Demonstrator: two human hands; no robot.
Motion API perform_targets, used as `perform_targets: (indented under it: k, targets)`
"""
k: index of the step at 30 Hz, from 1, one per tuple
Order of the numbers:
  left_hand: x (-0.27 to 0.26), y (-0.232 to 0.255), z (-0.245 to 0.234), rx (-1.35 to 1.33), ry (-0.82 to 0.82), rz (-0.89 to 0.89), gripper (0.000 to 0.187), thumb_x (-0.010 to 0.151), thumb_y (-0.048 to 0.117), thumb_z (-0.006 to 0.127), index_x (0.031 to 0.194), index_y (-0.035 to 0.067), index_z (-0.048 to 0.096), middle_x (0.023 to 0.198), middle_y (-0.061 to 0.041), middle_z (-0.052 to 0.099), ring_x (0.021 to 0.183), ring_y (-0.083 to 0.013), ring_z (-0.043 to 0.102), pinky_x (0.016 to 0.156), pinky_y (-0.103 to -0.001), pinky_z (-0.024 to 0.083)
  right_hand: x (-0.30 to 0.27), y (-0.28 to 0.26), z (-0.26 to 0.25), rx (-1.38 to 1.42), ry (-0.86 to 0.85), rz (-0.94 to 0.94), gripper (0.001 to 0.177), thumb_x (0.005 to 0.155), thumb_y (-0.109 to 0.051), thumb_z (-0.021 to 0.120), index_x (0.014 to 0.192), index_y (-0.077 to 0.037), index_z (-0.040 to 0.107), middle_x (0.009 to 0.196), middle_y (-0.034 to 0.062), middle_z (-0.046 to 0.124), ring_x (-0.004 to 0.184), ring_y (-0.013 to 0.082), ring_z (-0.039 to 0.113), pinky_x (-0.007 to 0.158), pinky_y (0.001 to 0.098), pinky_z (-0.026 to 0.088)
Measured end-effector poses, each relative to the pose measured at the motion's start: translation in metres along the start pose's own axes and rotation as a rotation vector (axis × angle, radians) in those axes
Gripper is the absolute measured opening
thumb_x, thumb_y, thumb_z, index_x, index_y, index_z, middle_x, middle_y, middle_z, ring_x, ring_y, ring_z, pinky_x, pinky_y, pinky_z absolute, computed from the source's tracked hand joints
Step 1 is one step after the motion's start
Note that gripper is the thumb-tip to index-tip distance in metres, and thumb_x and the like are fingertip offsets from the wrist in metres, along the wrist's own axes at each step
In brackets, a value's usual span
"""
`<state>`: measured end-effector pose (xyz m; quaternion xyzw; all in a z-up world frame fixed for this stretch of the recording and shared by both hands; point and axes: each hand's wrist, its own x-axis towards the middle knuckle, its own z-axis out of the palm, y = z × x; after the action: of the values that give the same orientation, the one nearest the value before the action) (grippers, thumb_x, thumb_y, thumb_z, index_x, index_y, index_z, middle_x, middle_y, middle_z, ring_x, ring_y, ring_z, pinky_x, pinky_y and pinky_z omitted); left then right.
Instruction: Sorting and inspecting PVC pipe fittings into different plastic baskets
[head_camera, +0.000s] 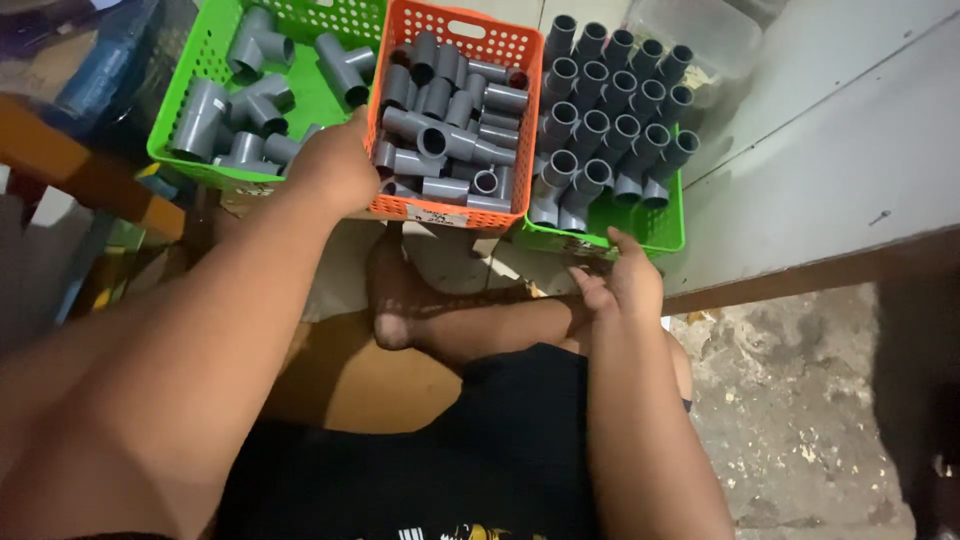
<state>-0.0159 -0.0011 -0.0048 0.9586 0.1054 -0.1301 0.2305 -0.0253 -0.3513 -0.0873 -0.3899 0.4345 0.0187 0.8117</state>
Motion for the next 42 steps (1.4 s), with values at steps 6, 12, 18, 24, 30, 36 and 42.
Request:
perform_targets:
  k: [6,12,18,24,30,36,42]
  targets:
    - [-0.009,0.003,-0.009,0.000,-0.019,0.031,0.078,0.089,0.008,0.062,0.161,0.000,0.031,0.141,-0.030,0.059,0.137,-0.0475,0.051,0.115,-0.056,0.041,0.035,0.010,-0.016,0.109,0.025,-0.057,0.059,0.082,-0.013,0.077,0.131,0.003,0.048,0.125,0.0311,0.047,0.119,0.0490,0.059,0.099,0.0630,0.053]
    - [-0.020,0.014,-0.015,-0.023,-0.012,0.045,0.078,0.088,0.004,0.059,0.160,-0.001,0.031,0.136,-0.028,0.063,0.132,-0.0451,0.057,0.111,-0.054,0.046,0.018,0.011,-0.012,0.120,0.037,-0.106,0.058,0.083,-0.009,0.078,0.130,0.011,0.049,0.120,0.0389,0.050,0.116,0.0496,0.061,0.098,0.0649,0.052]
    - [-0.018,0.011,-0.016,-0.048,0.003,0.059,0.073,0.089,0.005,0.057,0.158,-0.003,0.035,0.127,-0.029,0.068,0.124,-0.0447,0.062,0.105,-0.056,0.051,0.016,0.017,-0.005,0.094,0.143,-0.165,0.060,0.079,-0.009,0.083,0.124,0.014,0.052,0.111,0.0408,0.054,0.108,0.0513,0.065,0.094,0.0663,0.054]
    - [-0.014,0.003,-0.014,0.051,0.003,0.107,0.072,0.089,0.004,0.057,0.156,-0.006,0.036,0.120,-0.030,0.070,0.117,-0.0459,0.067,0.097,-0.056,0.056,0.002,0.015,0.003,0.016,0.087,-0.184,0.056,0.082,-0.013,0.081,0.123,0.012,0.052,0.113,0.0348,0.055,0.106,0.0469,0.067,0.096,0.0617,0.055]
    - [-0.047,0.029,-0.045,0.000,-0.042,0.077,0.069,0.091,0.000,0.054,0.156,-0.010,0.033,0.125,-0.033,0.067,0.122,-0.0485,0.064,0.102,-0.056,0.054,0.011,0.015,-0.001,0.111,0.067,-0.157,0.059,0.082,-0.008,0.082,0.126,0.012,0.048,0.110,0.0327,0.051,0.104,0.0490,0.065,0.094,0.0614,0.057]
    - [-0.011,0.002,-0.015,-0.020,0.008,0.086,0.074,0.088,0.007,0.062,0.156,-0.006,0.035,0.116,-0.030,0.071,0.114,-0.0474,0.068,0.093,-0.057,0.059,0.006,0.014,0.005,0.021,0.120,-0.179,0.053,0.082,-0.016,0.083,0.118,0.010,0.055,0.105,0.0274,0.055,0.099,0.0429,0.069,0.091,0.0594,0.059]
    - [0.001,0.004,-0.014,-0.007,-0.086,-0.074,0.089,0.092,0.007,0.056,0.169,0.019,0.015,0.107,-0.022,0.064,0.092,-0.0413,0.066,0.071,-0.050,0.053,0.012,0.013,0.006,-0.161,0.219,-0.145,0.016,0.090,-0.024,0.069,0.105,-0.016,0.068,0.103,0.0191,0.059,0.081,0.0311,0.068,0.061,0.0359,0.062]
